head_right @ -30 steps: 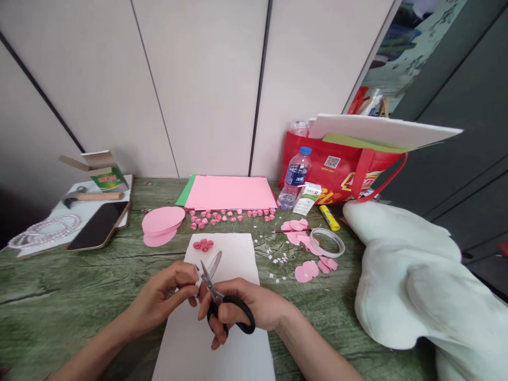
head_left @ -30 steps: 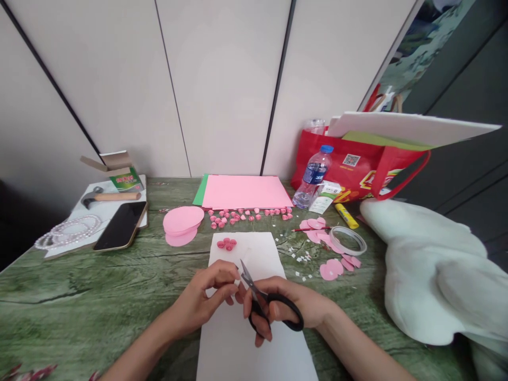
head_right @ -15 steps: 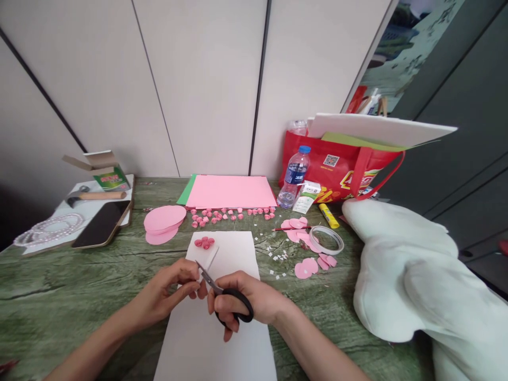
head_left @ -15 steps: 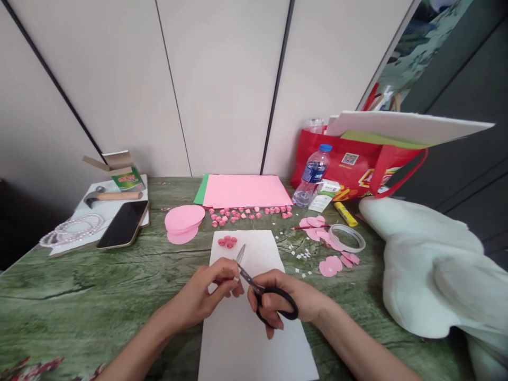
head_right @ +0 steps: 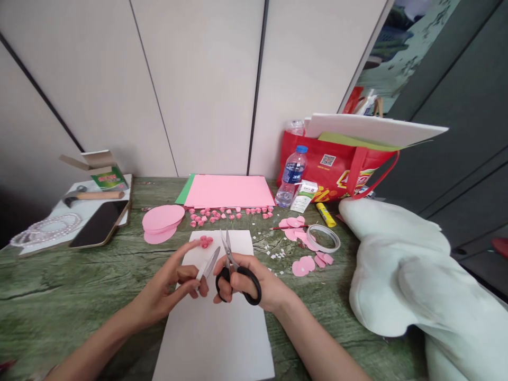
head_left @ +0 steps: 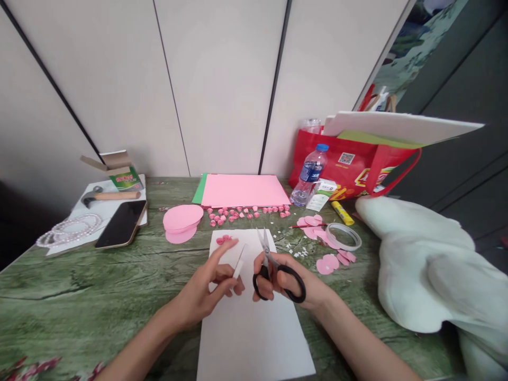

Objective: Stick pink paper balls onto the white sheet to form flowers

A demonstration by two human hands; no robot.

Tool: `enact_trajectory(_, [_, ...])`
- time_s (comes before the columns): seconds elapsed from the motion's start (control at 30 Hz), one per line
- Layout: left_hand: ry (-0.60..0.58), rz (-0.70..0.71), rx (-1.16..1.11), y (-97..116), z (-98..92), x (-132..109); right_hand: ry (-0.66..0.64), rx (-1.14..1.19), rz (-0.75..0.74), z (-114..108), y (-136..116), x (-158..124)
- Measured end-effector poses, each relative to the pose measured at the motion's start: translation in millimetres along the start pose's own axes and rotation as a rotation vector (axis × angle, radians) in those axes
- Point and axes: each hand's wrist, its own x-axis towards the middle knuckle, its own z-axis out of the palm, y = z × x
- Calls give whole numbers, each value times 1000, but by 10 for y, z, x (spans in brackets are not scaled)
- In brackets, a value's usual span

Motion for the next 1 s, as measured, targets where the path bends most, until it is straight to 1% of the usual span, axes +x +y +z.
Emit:
enact_trajectory(0.13, [92, -42, -84, 3, -14, 15, -71, 17, 31, -2, 44, 2])
enact_trajectory(0.27, [93, 0, -120, 49, -30, 21, -152, 28, 82, 2, 86, 13])
enact_trajectory(0.4, [96, 34, -110, 58, -33, 30, -189, 39, 159, 21, 90, 21])
enact_trajectory(0.5, [137, 31, -109, 31, -39, 34, -213, 30, 211, 33, 83, 20])
enact_trajectory(0.67, [199, 12, -154, 29, -67, 41, -303, 3, 313, 12, 107, 5])
enact_trajectory(0.8, [252, 74, -124, 78, -100, 37, -325, -31, 380, -19, 136, -8])
enact_trajectory(0.9, [227, 120, -102, 91, -109, 27, -331, -46, 382, -45, 122, -18])
enact_trajectory(1.0, [209, 167, -97, 77, -109, 17, -302, -67, 370, -77, 78, -31])
